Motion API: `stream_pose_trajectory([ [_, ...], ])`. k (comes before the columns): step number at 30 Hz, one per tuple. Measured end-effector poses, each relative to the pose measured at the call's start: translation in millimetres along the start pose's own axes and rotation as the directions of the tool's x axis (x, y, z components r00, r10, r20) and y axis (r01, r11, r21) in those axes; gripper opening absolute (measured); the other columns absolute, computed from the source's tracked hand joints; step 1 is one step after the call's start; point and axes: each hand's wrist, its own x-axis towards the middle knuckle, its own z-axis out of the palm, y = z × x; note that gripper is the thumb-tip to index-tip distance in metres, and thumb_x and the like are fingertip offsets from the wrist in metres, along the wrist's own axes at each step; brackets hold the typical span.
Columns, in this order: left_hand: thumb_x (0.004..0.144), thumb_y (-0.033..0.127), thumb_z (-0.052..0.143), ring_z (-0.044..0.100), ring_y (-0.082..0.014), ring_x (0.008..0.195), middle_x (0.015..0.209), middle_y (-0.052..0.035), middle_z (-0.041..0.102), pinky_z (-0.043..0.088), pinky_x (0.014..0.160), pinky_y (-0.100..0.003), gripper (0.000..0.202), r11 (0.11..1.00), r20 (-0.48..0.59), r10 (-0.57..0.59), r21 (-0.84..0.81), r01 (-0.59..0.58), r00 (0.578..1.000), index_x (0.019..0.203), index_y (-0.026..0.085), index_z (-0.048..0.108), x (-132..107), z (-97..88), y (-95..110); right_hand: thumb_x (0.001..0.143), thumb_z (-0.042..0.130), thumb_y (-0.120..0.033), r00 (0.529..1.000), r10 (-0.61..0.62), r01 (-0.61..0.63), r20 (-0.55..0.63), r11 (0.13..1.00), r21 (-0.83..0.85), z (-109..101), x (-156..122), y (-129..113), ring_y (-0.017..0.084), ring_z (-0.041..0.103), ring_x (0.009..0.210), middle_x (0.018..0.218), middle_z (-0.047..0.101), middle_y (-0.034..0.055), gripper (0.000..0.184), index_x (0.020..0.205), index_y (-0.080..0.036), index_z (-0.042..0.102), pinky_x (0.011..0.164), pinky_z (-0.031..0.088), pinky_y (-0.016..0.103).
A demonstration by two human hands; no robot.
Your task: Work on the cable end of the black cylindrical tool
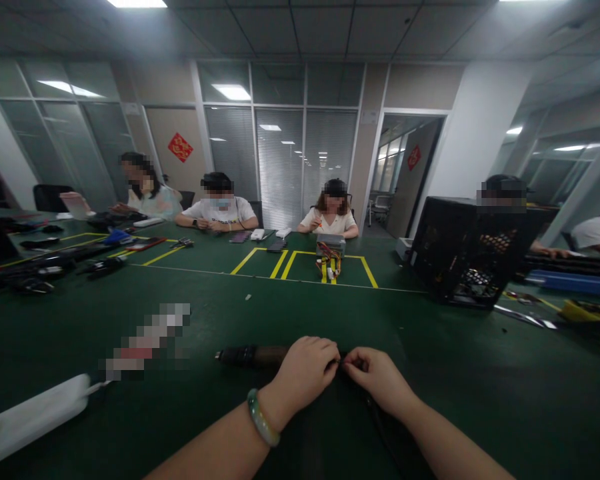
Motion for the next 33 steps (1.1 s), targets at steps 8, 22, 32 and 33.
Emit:
stream_pose_trajectory([
  [8, 0.089, 0.021, 0.057, 0.058, -0.0185, 0.102, 0.11, 0.0004, 0.065, 0.041, 0.091, -0.037, 0.01, 1.0, -0.002, 0.006, 0.013, -0.006, 1.0, 0.095, 0.024, 0.064, -0.2, 0.1, -0.8, 0.084, 0.059, -0.031, 1.0, 0.019, -0.019, -0.004, 1.0, 0.004, -0.1, -0.5, -5.8, 0.016, 0.061, 0.071, 0.078, 0.069, -0.0006, 0.015, 0.085, -0.021, 0.071, 0.061, 0.042, 0.023],
  [22, 0.087, 0.021, 0.06, 0.058, -0.0183, 0.097, 0.104, -0.0003, 0.065, 0.041, 0.09, -0.035, 0.008, 1.0, 0.012, -0.023, 0.011, 0.023, 1.0, 0.094, 0.023, 0.062, 0.2, -4.0, 3.5, 0.085, 0.059, -0.032, 1.0, 0.011, -0.011, -0.003, 1.0, 0.015, -0.9, -1.4, -1.4, 0.016, 0.063, 0.073, 0.082, 0.07, 0.0001, 0.016, 0.087, -0.021, 0.07, 0.062, 0.043, 0.023],
  [32, 0.088, 0.021, 0.057, 0.058, -0.0181, 0.096, 0.101, -0.0015, 0.065, 0.041, 0.089, -0.034, 0.009, 0.999, 0.013, -0.009, 0.034, 0.008, 1.0, 0.093, 0.023, 0.064, -1.1, -6.5, 7.9, 0.084, 0.059, -0.03, 0.998, 0.019, -0.022, -0.066, 0.999, -0.039, 4.0, -4.6, -1.6, 0.015, 0.062, 0.071, 0.082, 0.07, 0.0001, 0.016, 0.086, -0.019, 0.071, 0.062, 0.042, 0.022],
  [33, 0.088, 0.02, 0.057, 0.058, -0.0181, 0.096, 0.101, -0.0012, 0.065, 0.041, 0.089, -0.034, 0.009, 0.999, 0.012, -0.014, 0.037, 0.014, 1.0, 0.094, 0.023, 0.064, -1.6, -6.3, 8.0, 0.084, 0.059, -0.03, 0.997, 0.023, -0.026, -0.067, 0.999, -0.042, 4.2, -5.1, -2.0, 0.015, 0.062, 0.071, 0.081, 0.07, 0.0001, 0.016, 0.086, -0.019, 0.071, 0.062, 0.042, 0.022],
])
